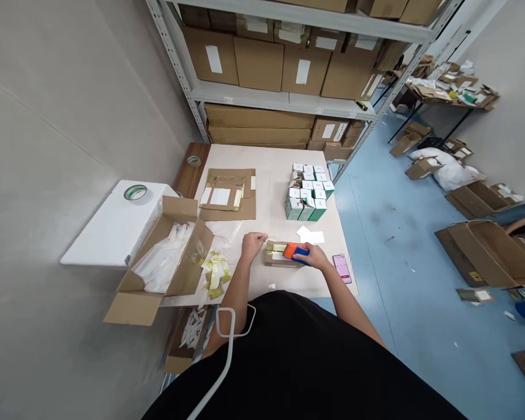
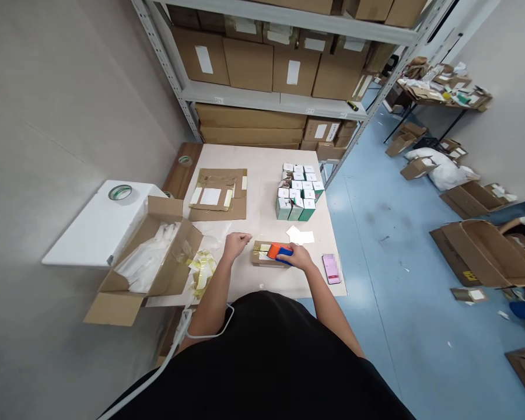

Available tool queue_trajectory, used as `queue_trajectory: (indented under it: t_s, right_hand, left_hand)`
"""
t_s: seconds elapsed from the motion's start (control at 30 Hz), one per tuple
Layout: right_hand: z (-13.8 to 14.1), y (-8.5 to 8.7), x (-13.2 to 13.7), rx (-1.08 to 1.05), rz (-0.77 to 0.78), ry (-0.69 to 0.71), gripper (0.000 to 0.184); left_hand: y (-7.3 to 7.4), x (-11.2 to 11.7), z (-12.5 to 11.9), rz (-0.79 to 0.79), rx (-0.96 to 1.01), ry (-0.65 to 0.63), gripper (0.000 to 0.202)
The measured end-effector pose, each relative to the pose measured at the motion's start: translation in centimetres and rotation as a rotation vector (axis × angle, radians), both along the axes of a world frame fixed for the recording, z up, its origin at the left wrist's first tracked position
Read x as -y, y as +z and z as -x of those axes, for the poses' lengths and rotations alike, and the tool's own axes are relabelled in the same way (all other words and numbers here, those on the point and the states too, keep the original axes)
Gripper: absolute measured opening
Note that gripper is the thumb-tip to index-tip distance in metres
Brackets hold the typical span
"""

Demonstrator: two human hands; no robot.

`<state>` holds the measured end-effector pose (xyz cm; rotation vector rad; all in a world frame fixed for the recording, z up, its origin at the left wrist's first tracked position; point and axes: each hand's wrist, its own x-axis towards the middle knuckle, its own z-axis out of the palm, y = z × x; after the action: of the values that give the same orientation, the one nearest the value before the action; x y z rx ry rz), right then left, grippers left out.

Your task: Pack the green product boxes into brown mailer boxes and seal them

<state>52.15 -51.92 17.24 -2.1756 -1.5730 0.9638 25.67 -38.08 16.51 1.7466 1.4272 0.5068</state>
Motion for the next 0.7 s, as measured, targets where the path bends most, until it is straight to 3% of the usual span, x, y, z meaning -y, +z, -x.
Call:
queue_trajectory:
  t_s: [0.17,0.33,0.5,0.7]
  right_hand:
    - [1.2,-2.1,-3.1,0.151,0.182,0.095,0.063]
    - [2.5,-3.5,-5.7,0.290,0.254,0.168,0.069]
    - [3.6,-4.1,-6.8,0.358,0.278,0.229,0.071]
    - [3.8,-4.0,-7.0,0.339,0.330,0.208,0.071]
  left_hand:
    - [-6.4,0.8,1.1,0.172,0.026,0.132,0.025]
    - [-11.2,0.9,2.5,0.259,0.007,0.198,0.026]
    - [-14.3,0.8,3.2,0.324,-0.004,0.212,0.025]
    - [-16.9,0.4,3.1,0.411,0.056,0.234,0.023]
